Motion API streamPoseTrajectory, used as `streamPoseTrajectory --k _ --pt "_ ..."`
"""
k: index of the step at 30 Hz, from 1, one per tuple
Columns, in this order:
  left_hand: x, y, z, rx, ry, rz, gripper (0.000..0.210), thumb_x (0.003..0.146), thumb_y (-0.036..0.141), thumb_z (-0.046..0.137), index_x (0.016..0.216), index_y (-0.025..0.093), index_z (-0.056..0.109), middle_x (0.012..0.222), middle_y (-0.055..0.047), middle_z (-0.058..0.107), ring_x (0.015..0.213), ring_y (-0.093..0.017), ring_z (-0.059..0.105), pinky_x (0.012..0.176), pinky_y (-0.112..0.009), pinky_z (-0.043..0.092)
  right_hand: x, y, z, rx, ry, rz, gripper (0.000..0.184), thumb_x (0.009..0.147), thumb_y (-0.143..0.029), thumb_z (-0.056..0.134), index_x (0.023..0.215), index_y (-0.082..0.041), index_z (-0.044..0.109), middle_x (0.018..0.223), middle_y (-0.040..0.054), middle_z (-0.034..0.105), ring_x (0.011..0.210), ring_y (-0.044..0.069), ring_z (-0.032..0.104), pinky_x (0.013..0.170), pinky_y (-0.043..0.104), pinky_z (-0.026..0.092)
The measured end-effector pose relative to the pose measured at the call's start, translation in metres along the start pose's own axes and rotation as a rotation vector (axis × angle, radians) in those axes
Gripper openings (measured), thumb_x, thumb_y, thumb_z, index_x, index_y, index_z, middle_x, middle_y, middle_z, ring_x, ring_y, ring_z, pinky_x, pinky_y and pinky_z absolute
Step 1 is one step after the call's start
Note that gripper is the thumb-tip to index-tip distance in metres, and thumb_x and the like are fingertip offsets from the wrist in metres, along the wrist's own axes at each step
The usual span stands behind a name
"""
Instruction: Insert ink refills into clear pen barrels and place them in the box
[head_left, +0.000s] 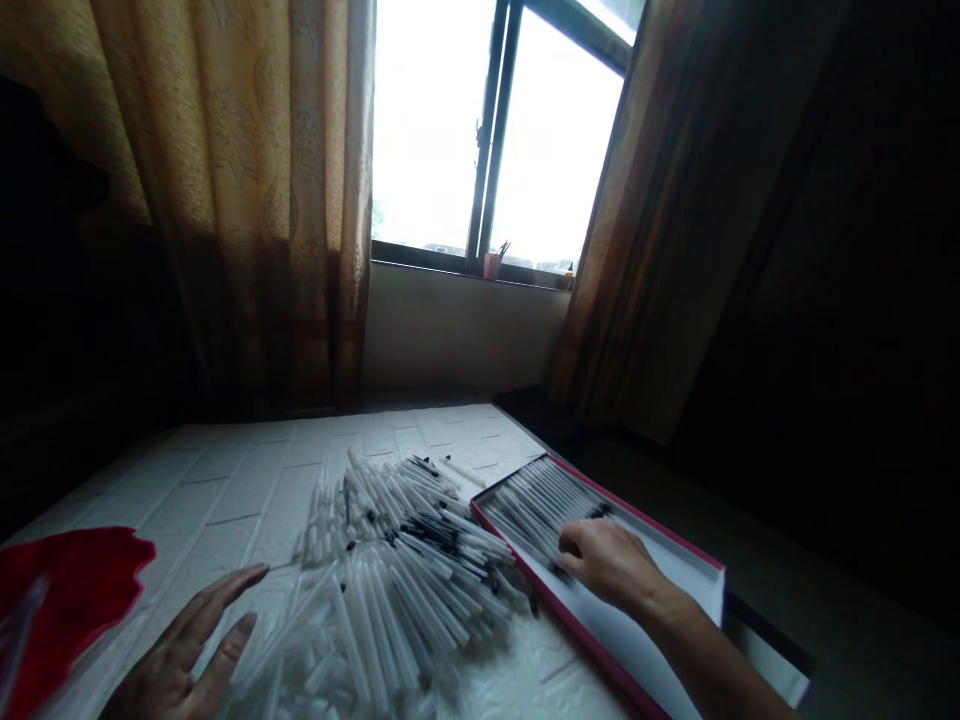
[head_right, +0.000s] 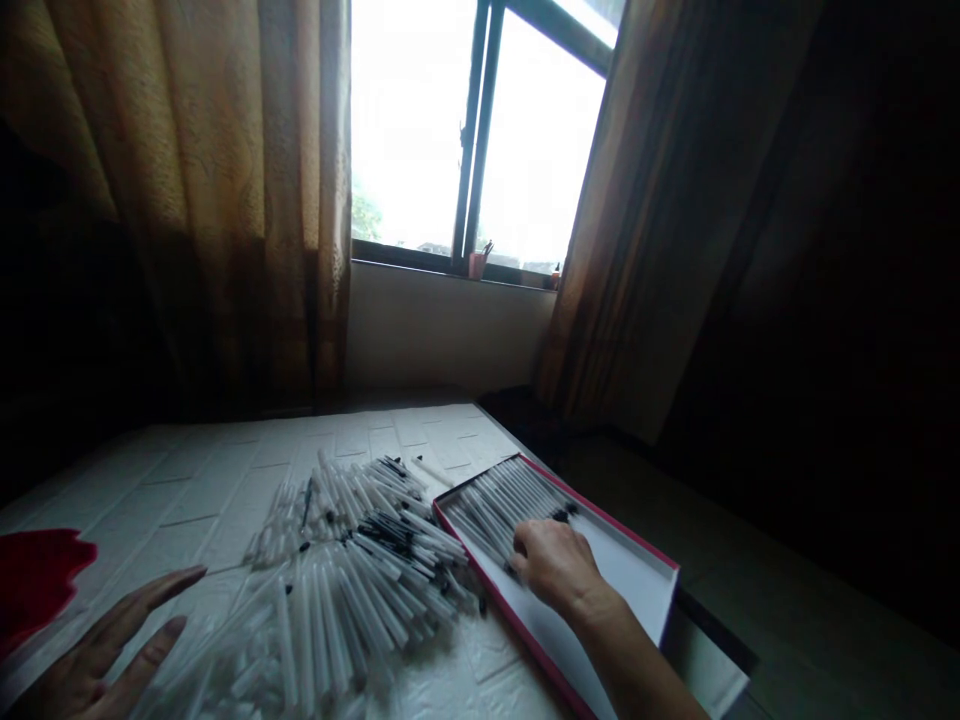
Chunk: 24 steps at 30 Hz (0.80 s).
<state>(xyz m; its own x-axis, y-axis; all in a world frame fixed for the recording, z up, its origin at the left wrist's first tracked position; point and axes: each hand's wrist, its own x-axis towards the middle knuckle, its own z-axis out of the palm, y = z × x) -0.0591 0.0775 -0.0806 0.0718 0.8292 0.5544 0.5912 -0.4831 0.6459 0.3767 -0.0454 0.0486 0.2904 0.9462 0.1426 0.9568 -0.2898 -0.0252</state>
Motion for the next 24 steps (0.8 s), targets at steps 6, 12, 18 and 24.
streamPoseTrajectory --k 6,12,18,24 --pt "0.003 -0.023 0.003 0.158 -0.023 0.159 0.043 0.097 0.06 0.048 0.128 0.035 0.066 0.129 -0.005 0.073 0.118 -0.031 0.071 0.092 -0.039 0.062 -0.007 -0.006 0.013 -0.105 -0.063 0.039 0.016 0.084 -0.012 0.07 0.096 -0.018 0.078 0.099 0.0134 0.083 0.096 0.031 0.078 0.072 0.03 0.049" --pt "0.004 -0.038 0.005 0.31 0.012 0.362 0.042 0.102 0.051 0.042 0.139 0.036 0.052 0.132 -0.004 0.07 0.117 -0.027 0.072 0.093 -0.041 0.063 -0.005 -0.009 0.012 -0.124 -0.081 0.066 0.018 0.092 -0.01 0.061 0.096 -0.015 0.079 0.099 0.017 0.082 0.097 0.034 0.078 0.073 0.033 0.052" --pt "0.002 -0.008 -0.001 0.335 0.028 0.461 0.041 0.102 0.048 0.04 0.139 0.033 0.052 0.129 -0.005 0.071 0.115 -0.026 0.073 0.093 -0.039 0.063 -0.006 -0.007 -0.026 -0.079 0.046 0.145 0.027 0.101 -0.021 0.049 0.101 -0.018 0.076 0.096 0.0151 0.082 0.094 0.035 0.078 0.072 0.037 0.051" --pt "-0.009 0.022 -0.007 0.341 -0.021 0.579 0.044 0.103 0.045 0.045 0.145 0.034 0.05 0.135 -0.004 0.069 0.121 -0.022 0.07 0.102 -0.033 0.057 -0.009 -0.047 -0.036 0.575 0.284 -0.108 0.029 0.094 -0.037 0.051 0.093 -0.02 0.074 0.08 0.0073 0.078 0.076 0.026 0.074 0.067 0.033 0.05"
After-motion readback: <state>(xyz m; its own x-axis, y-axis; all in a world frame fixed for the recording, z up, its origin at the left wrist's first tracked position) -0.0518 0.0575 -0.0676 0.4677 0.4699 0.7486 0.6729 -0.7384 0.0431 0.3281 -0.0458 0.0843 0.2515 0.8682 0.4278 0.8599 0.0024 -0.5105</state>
